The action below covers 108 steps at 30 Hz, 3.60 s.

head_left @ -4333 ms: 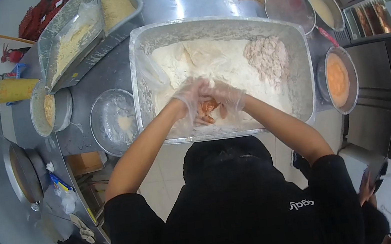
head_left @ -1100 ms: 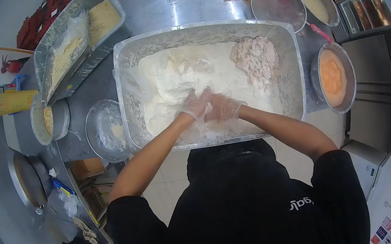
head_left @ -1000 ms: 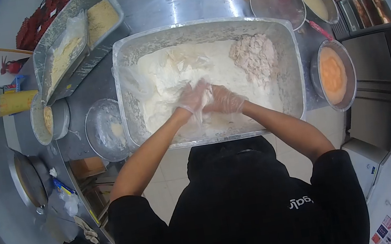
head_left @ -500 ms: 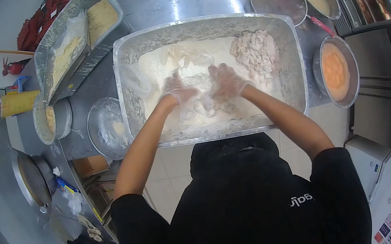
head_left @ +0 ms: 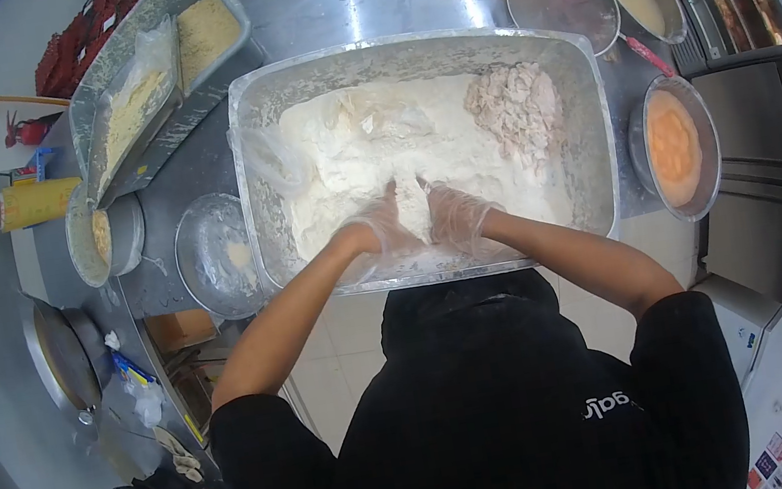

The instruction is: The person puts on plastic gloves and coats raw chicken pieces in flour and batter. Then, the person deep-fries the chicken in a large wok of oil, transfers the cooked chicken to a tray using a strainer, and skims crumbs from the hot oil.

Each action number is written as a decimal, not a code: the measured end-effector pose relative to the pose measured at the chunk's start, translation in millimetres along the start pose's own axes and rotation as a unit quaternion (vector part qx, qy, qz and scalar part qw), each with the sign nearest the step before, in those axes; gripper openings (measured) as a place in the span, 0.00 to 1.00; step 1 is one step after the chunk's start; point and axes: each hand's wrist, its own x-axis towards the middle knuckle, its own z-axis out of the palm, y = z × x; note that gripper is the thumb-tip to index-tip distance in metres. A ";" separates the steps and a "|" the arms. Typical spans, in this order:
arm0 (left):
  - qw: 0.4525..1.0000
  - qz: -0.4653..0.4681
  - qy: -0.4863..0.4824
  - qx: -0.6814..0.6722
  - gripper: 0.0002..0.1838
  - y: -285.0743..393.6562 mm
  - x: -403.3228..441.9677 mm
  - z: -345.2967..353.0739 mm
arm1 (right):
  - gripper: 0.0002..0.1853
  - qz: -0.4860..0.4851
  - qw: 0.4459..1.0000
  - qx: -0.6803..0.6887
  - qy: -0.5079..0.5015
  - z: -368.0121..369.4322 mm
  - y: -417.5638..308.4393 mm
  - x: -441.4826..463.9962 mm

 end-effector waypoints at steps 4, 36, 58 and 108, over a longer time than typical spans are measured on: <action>0.982 0.036 0.084 -0.166 0.59 -8.5 -22.0 -21.4 | 0.37 0.003 0.991 0.135 0.020 -34.3 -7.7 -10.5; 0.950 -0.042 0.261 0.167 0.24 10.8 -28.9 -2.0 | 0.12 0.033 0.973 0.145 0.178 -77.4 52.5 -65.9; 0.921 0.142 0.350 -0.092 0.28 28.0 -19.8 10.3 | 0.12 -0.081 0.941 0.151 0.291 -79.0 9.1 -87.9; 0.968 0.079 0.234 -0.046 0.19 23.5 2.5 -21.3 | 0.08 0.008 0.910 0.234 0.342 -90.0 10.9 -131.4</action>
